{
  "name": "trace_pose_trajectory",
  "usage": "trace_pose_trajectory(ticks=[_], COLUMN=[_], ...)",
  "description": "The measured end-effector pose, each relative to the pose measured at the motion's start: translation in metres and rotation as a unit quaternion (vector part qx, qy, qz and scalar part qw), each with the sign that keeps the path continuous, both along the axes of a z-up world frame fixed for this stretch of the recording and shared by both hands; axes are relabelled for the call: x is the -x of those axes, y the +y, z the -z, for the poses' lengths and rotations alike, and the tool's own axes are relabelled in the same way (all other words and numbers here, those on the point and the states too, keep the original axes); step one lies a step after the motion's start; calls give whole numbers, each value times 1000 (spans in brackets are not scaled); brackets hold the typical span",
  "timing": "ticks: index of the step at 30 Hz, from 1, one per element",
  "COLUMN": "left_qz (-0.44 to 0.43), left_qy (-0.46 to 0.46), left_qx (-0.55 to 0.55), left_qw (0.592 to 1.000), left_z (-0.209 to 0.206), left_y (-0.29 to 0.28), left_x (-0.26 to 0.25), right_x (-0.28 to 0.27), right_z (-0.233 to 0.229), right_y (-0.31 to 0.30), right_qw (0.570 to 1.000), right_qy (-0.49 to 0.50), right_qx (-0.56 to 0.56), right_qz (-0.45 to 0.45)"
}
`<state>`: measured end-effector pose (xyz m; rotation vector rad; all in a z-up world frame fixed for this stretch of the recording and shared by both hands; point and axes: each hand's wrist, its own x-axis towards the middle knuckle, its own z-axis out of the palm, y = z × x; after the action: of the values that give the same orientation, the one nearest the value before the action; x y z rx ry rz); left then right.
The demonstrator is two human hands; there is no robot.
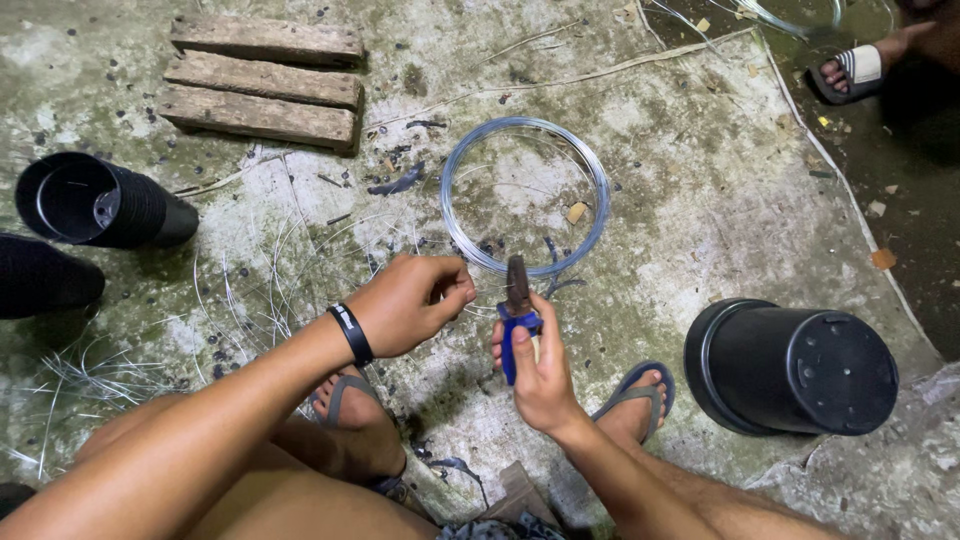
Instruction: The person sits on the floor and repeatedly cuts short lengths of thin metal wire from a coil using pliers. The person holds the wire with one hand and uses the pliers with the other to snip off segments, which fall onto the floor.
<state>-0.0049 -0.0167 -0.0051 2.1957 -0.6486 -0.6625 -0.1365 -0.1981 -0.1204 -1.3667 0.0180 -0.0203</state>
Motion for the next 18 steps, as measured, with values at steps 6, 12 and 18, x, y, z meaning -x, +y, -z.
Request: trace_pose_trajectory(ticks=[6, 12, 18], left_qz=[96, 150, 161], left_qy=[-72, -169, -160], left_qx=[14, -22, -60], left_qw=[993, 974, 972], left_z=[4, 14, 23], left_y=[22, 63, 101], left_x=[-15, -39, -42], right_x=[-12, -19, -19], right_z=[10, 2, 2], right_y=[-21, -30, -18], right_qw=[999, 997, 999], right_qy=[-25, -1, -1], right_qx=[-9, -59, -23], right_qz=[25, 43, 26])
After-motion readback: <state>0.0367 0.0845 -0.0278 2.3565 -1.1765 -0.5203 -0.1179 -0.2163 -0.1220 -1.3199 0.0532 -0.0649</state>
